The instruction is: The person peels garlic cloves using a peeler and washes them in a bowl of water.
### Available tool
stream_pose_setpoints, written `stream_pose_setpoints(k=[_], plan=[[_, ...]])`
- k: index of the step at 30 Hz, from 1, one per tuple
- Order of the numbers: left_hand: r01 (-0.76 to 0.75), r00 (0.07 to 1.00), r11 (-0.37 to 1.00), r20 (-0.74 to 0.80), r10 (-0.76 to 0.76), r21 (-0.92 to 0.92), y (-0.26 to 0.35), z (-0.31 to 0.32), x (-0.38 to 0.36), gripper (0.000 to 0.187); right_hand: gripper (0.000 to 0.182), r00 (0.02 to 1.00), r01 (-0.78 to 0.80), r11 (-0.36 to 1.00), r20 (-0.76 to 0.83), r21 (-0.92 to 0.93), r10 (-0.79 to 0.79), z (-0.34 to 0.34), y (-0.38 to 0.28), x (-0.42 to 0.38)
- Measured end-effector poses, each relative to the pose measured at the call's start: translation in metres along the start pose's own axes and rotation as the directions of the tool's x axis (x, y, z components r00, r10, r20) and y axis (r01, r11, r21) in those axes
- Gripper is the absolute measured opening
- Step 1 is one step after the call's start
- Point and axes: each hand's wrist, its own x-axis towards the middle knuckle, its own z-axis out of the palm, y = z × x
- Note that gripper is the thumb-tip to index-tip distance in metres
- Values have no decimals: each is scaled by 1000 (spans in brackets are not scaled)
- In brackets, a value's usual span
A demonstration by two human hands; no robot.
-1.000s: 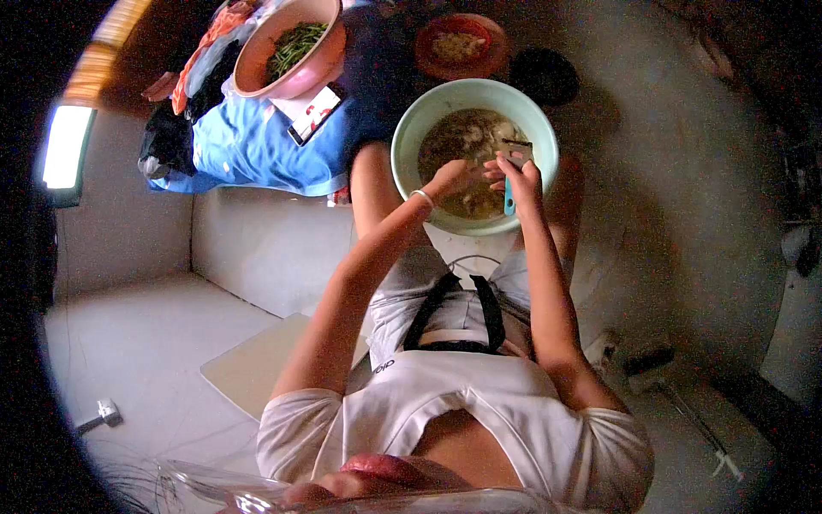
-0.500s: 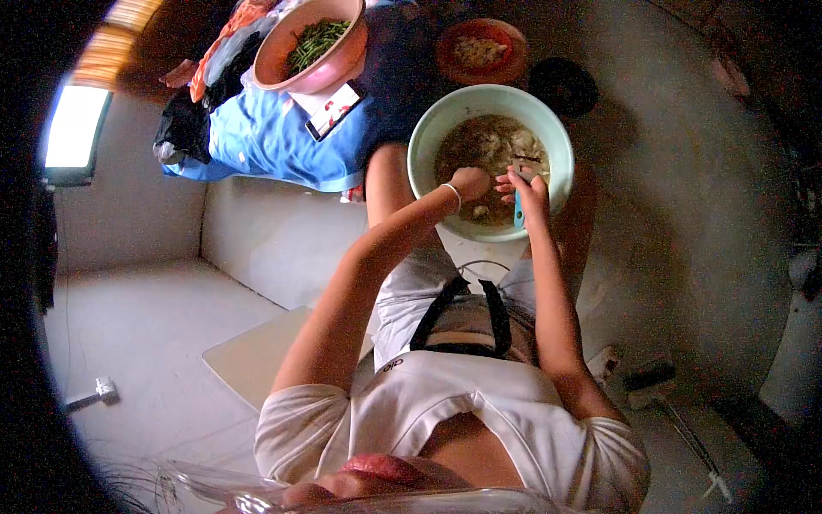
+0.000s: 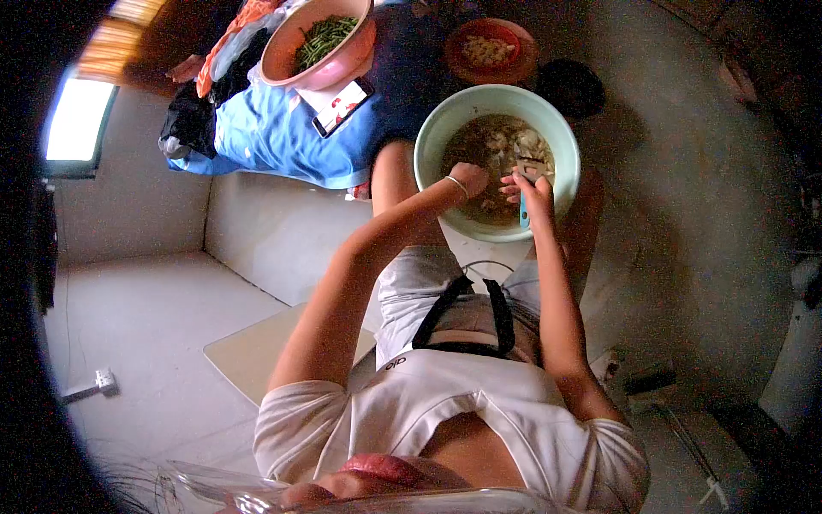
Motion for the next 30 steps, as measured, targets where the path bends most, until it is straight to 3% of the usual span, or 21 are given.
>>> stream_pose_setpoints(k=[4,6,10,13,19,21,23,25,26,27,29,30], plan=[[-49,999,999,2,49,13,5,9,3,25,23,1000,9,1000,16,-24,-8,0,2,1],[53,999,999,-6,-53,-1,5,2,1,25,23,1000,18,999,22,-40,-17,-1,3,2],[-1,999,1000,-49,2,1,5,4,-7,25,23,999,11,999,38,-53,-8,-1,5,1],[42,999,994,-1,-42,-103,-1,22,8,25,23,999,16,996,41,-85,-12,0,2,2],[5,1000,992,10,-6,130,10,-1,-8,25,22,999,3,994,46,-106,2,0,6,3],[72,997,996,-9,-72,57,3,-5,-5,26,23,999,-7,989,50,-147,15,-2,12,6],[133,991,991,-22,-134,-16,-3,1,0,27,22,978,-121,891,103,-438,184,-2,19,13],[67,991,995,-125,-57,77,-8,21,6,26,22,964,-179,833,77,-524,255,-2,33,22],[67,991,995,-124,-58,76,-9,23,2,26,23,990,-10,550,70,-835,123,-1,36,26],[86,975,984,-216,-51,155,-11,25,-3,25,23,993,121,141,121,-983,-3,-1,39,29],[110,951,966,-306,-34,234,-15,25,-3,25,24,990,119,113,127,-986,65,-3,42,33],[76,983,983,-177,-45,170,-19,23,1,24,23,980,147,49,152,-988,126,-3,44,35]])
